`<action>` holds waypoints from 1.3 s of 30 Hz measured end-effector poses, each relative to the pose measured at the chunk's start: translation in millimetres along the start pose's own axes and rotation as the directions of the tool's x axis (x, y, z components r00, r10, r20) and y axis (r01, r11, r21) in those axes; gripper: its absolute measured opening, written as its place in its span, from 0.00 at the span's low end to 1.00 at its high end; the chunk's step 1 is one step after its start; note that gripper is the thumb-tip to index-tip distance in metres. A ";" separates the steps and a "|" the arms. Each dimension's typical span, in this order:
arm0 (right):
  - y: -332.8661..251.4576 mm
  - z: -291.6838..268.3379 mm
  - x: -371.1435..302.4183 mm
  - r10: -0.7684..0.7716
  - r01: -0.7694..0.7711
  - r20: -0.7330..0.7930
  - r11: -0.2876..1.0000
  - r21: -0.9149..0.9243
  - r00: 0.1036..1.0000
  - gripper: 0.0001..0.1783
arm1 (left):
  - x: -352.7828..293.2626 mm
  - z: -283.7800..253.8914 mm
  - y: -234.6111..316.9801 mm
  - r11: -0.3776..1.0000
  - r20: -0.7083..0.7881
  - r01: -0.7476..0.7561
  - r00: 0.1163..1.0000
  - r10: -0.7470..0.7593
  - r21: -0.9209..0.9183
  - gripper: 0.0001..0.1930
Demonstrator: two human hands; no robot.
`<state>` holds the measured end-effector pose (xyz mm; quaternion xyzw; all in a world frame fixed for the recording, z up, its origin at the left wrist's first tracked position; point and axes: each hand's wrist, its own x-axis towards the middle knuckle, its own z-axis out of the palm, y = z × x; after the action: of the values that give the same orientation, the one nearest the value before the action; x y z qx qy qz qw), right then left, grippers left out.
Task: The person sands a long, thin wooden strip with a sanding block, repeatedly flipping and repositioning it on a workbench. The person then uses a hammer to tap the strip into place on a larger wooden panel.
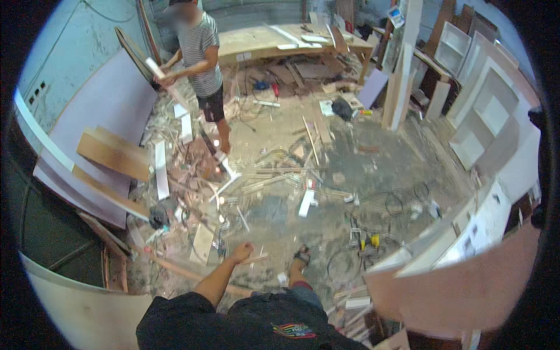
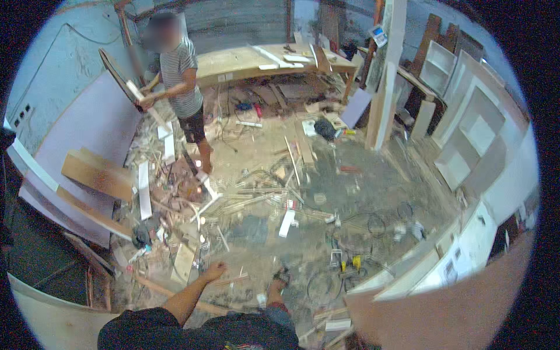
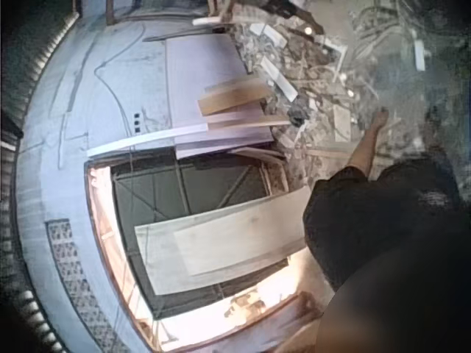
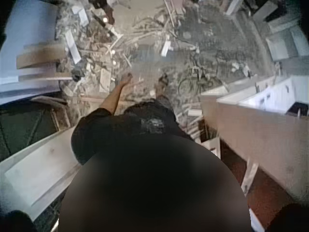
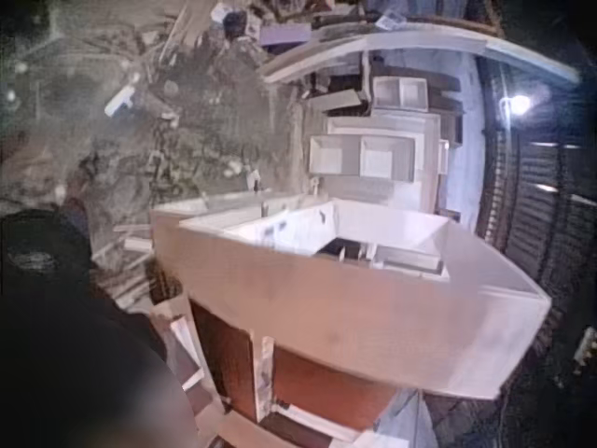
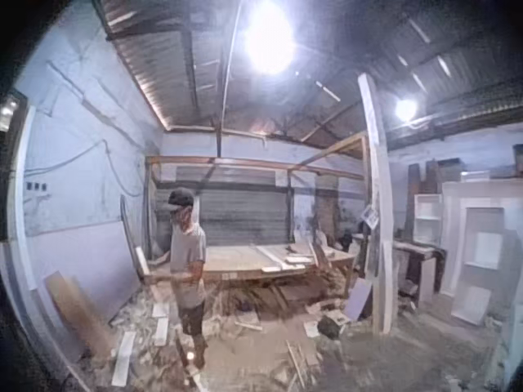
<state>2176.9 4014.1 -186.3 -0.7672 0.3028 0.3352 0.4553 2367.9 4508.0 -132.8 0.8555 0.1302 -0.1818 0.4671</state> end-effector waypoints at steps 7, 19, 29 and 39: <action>-211.4 -96.9 202.8 -0.111 0.117 -0.083 0.991 0.061 0.990 0.08 | 56.5 20.0 -0.9 0.963 0.443 -0.127 0.897 0.008 0.239 0.25; -880.7 -229.5 388.8 -0.639 0.713 -0.316 0.618 0.331 0.701 0.17 | 273.7 -36.4 83.0 0.775 0.176 0.632 0.763 -0.622 0.000 0.26; -766.1 -180.7 557.1 -0.426 0.407 0.128 0.667 -0.624 0.896 0.23 | 780.8 -220.3 258.4 0.987 -0.196 0.163 0.968 -0.157 0.013 0.24; -977.3 -252.5 699.2 -0.007 0.036 0.104 0.961 -0.274 0.995 0.22 | 1039.7 -310.2 485.5 0.879 -0.382 -0.207 0.923 0.030 -0.429 0.15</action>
<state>3403.4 4067.7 -163.3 -0.8082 0.2212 0.4078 0.3627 3553.0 4568.3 -63.4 0.7448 0.2004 0.0456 0.6348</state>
